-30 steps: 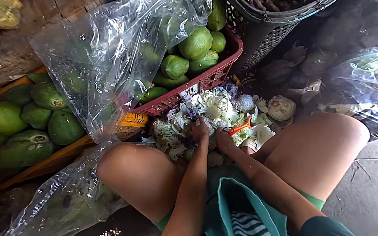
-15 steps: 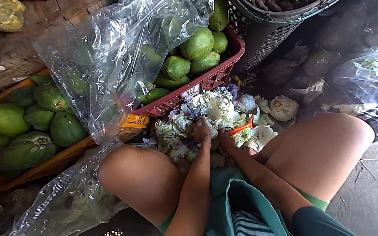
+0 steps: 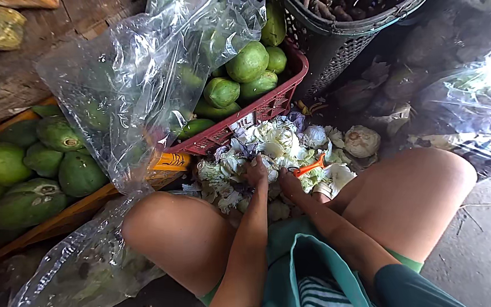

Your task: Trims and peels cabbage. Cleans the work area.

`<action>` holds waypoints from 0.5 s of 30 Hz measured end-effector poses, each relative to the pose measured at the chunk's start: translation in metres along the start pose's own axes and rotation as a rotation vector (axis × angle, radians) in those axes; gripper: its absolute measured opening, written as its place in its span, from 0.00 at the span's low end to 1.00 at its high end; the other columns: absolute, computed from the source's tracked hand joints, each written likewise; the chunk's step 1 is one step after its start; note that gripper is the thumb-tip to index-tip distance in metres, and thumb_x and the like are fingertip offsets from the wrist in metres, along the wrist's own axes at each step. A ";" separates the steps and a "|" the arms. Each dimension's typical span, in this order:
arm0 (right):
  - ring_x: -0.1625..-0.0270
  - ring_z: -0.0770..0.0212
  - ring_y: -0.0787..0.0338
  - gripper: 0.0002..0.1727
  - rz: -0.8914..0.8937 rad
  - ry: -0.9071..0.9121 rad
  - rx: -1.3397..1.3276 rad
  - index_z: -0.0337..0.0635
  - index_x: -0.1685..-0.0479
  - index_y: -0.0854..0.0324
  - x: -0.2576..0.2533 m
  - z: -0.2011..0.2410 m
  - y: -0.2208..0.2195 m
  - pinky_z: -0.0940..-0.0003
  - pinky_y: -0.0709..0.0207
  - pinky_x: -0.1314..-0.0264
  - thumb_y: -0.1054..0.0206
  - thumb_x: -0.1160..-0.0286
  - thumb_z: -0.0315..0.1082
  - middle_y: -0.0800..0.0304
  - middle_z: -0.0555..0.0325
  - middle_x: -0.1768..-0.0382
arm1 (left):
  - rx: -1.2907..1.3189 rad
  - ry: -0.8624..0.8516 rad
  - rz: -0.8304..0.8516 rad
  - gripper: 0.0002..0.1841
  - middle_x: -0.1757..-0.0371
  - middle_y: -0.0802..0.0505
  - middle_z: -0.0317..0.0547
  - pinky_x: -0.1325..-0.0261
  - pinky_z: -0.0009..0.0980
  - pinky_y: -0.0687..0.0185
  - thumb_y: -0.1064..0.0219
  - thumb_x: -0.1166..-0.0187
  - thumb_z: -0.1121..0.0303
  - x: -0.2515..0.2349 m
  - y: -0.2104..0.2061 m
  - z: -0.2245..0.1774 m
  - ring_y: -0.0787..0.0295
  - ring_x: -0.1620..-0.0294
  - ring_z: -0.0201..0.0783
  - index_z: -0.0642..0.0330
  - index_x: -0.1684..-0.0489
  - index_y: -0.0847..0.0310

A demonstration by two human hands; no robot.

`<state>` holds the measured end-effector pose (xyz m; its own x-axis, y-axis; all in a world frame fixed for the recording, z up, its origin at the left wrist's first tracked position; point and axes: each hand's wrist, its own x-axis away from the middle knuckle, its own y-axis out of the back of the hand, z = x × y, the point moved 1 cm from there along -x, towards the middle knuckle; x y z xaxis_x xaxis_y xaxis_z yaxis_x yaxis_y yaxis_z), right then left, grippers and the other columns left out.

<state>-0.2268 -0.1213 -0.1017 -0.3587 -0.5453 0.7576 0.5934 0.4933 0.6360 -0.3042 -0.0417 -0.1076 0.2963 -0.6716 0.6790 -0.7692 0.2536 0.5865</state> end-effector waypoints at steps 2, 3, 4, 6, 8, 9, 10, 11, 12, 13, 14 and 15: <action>0.32 0.29 0.14 0.26 0.002 0.012 0.042 0.33 0.12 0.47 -0.003 -0.003 -0.006 0.36 0.20 0.36 0.58 0.06 0.31 0.25 0.26 0.26 | 0.027 -0.003 -0.014 0.34 0.16 0.30 0.70 0.27 0.61 0.28 0.42 0.16 0.39 -0.001 -0.002 0.005 0.31 0.19 0.68 0.51 0.18 0.28; 0.33 0.29 0.14 0.26 0.005 0.017 0.061 0.33 0.12 0.48 -0.005 -0.004 -0.008 0.37 0.19 0.36 0.57 0.07 0.30 0.26 0.26 0.26 | 0.040 -0.007 -0.023 0.33 0.16 0.31 0.70 0.28 0.62 0.27 0.42 0.16 0.38 -0.002 -0.003 0.007 0.30 0.19 0.68 0.50 0.19 0.27; 0.33 0.29 0.14 0.27 0.006 0.021 0.074 0.33 0.12 0.49 -0.008 -0.006 -0.010 0.37 0.19 0.37 0.55 0.08 0.29 0.26 0.26 0.26 | 0.047 -0.012 -0.027 0.33 0.16 0.31 0.69 0.28 0.62 0.27 0.41 0.17 0.38 -0.003 -0.005 0.008 0.30 0.20 0.68 0.50 0.19 0.27; 0.34 0.30 0.13 0.29 -0.012 0.035 0.086 0.33 0.12 0.49 -0.015 -0.011 -0.016 0.37 0.18 0.38 0.52 0.10 0.27 0.26 0.26 0.26 | 0.046 -0.017 -0.034 0.33 0.16 0.31 0.69 0.29 0.62 0.26 0.40 0.17 0.38 -0.003 -0.007 0.009 0.29 0.20 0.67 0.50 0.20 0.27; 0.34 0.30 0.13 0.29 -0.031 0.045 0.085 0.33 0.12 0.48 -0.020 -0.014 -0.021 0.37 0.18 0.38 0.51 0.11 0.28 0.25 0.26 0.26 | 0.057 -0.013 -0.050 0.33 0.16 0.31 0.69 0.29 0.61 0.25 0.40 0.18 0.38 -0.003 -0.009 0.010 0.29 0.21 0.68 0.49 0.21 0.26; 0.34 0.30 0.13 0.29 -0.037 0.044 0.084 0.33 0.12 0.48 -0.021 -0.014 -0.021 0.37 0.18 0.38 0.51 0.11 0.28 0.25 0.27 0.27 | 0.068 -0.013 -0.052 0.33 0.15 0.31 0.69 0.29 0.62 0.26 0.39 0.18 0.38 -0.004 -0.010 0.010 0.30 0.20 0.68 0.49 0.21 0.26; 0.34 0.30 0.13 0.28 -0.040 0.035 0.078 0.33 0.12 0.47 -0.020 -0.013 -0.020 0.37 0.18 0.38 0.51 0.11 0.28 0.24 0.27 0.28 | 0.072 -0.015 -0.049 0.33 0.16 0.31 0.69 0.28 0.62 0.26 0.39 0.18 0.38 -0.004 -0.009 0.010 0.30 0.20 0.68 0.49 0.21 0.26; 0.33 0.31 0.13 0.27 -0.040 0.019 0.061 0.34 0.13 0.47 -0.018 -0.011 -0.017 0.37 0.18 0.38 0.53 0.09 0.29 0.22 0.28 0.29 | 0.074 -0.020 -0.042 0.33 0.16 0.31 0.69 0.28 0.62 0.27 0.39 0.18 0.39 -0.003 -0.007 0.010 0.30 0.20 0.68 0.49 0.20 0.26; 0.33 0.31 0.13 0.26 -0.038 -0.003 0.023 0.35 0.13 0.46 -0.015 -0.009 -0.012 0.37 0.19 0.36 0.54 0.08 0.31 0.19 0.30 0.31 | 0.082 -0.027 -0.034 0.33 0.16 0.30 0.69 0.27 0.62 0.28 0.39 0.18 0.39 -0.002 -0.006 0.010 0.30 0.20 0.68 0.50 0.21 0.25; 0.32 0.32 0.13 0.26 -0.038 -0.017 -0.020 0.37 0.12 0.45 -0.013 -0.006 -0.007 0.37 0.20 0.35 0.56 0.06 0.34 0.17 0.31 0.32 | 0.098 -0.040 -0.028 0.32 0.16 0.30 0.69 0.27 0.63 0.28 0.40 0.17 0.39 -0.002 -0.005 0.011 0.31 0.20 0.68 0.50 0.21 0.25; 0.31 0.33 0.13 0.27 -0.029 -0.009 -0.043 0.37 0.12 0.44 -0.013 -0.003 -0.003 0.37 0.21 0.33 0.56 0.06 0.36 0.16 0.32 0.32 | 0.125 -0.053 -0.024 0.32 0.16 0.30 0.69 0.26 0.63 0.29 0.39 0.17 0.40 -0.003 -0.004 0.013 0.32 0.19 0.69 0.51 0.21 0.25; 0.30 0.33 0.14 0.28 0.002 0.016 -0.045 0.35 0.13 0.45 -0.013 -0.001 0.002 0.36 0.22 0.31 0.53 0.08 0.37 0.18 0.31 0.30 | 0.146 -0.064 -0.021 0.33 0.16 0.31 0.69 0.26 0.64 0.30 0.39 0.17 0.40 -0.005 -0.002 0.015 0.33 0.18 0.69 0.51 0.20 0.26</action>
<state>-0.2209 -0.1140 -0.1104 -0.3461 -0.5555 0.7561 0.6261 0.4635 0.6271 -0.3129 -0.0494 -0.1193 0.2807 -0.7197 0.6350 -0.8386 0.1379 0.5269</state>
